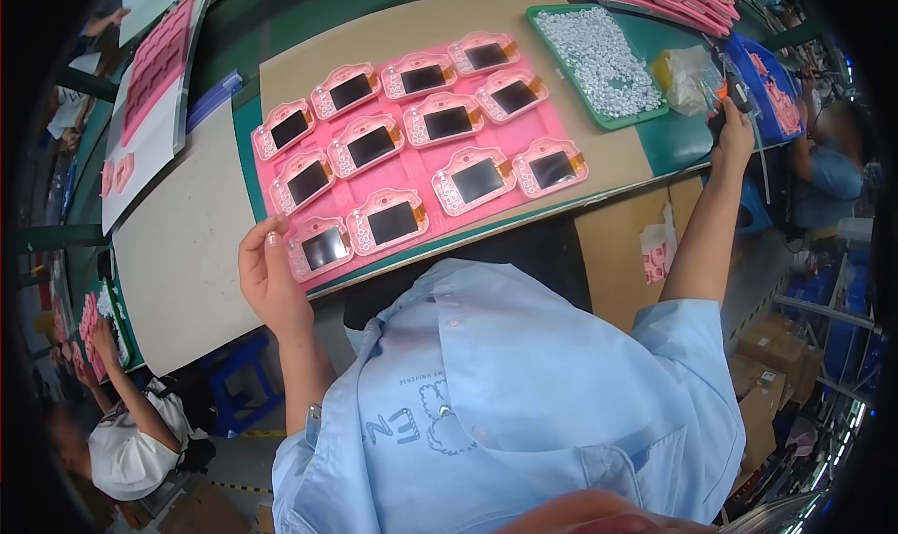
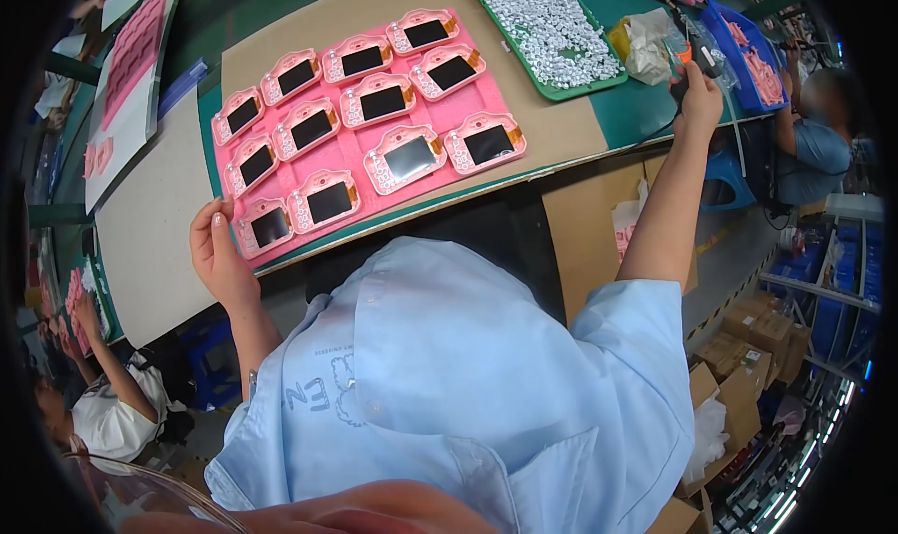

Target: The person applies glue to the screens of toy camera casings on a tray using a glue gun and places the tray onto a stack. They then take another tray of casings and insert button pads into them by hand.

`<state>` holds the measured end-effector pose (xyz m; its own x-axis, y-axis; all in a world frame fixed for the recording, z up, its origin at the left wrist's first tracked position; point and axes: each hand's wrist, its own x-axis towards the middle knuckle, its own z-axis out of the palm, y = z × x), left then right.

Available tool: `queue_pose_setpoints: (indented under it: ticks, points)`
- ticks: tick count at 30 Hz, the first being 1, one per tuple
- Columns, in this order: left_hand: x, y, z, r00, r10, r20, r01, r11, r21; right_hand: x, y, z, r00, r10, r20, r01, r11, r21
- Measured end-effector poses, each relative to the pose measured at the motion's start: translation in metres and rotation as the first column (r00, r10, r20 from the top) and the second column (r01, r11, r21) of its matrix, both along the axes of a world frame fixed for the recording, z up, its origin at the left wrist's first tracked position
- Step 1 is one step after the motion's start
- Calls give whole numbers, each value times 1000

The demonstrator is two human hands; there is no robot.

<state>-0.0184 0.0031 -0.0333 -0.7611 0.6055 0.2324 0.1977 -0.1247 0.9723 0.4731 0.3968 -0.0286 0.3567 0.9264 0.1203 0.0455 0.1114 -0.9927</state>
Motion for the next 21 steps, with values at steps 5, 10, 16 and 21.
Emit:
queue_pose_setpoints:
  ticks: [5,10,16,21]
  points:
    - [1,-1,1,1000,5,-12,-5,1000,-10,10,-21,3,999,-14,34,17,997,-78]
    - [0,0,-1,1000,15,-7,-15,1000,-10,15,-56,-16,989,-61,135,80,987,-138]
    - [0,2,0,1000,9,-2,-9,1000,-27,23,-74,-37,953,-223,204,214,975,64]
    - [-1,5,-1,1000,4,7,-4,1000,-26,28,-86,-49,845,-244,476,311,948,-67]
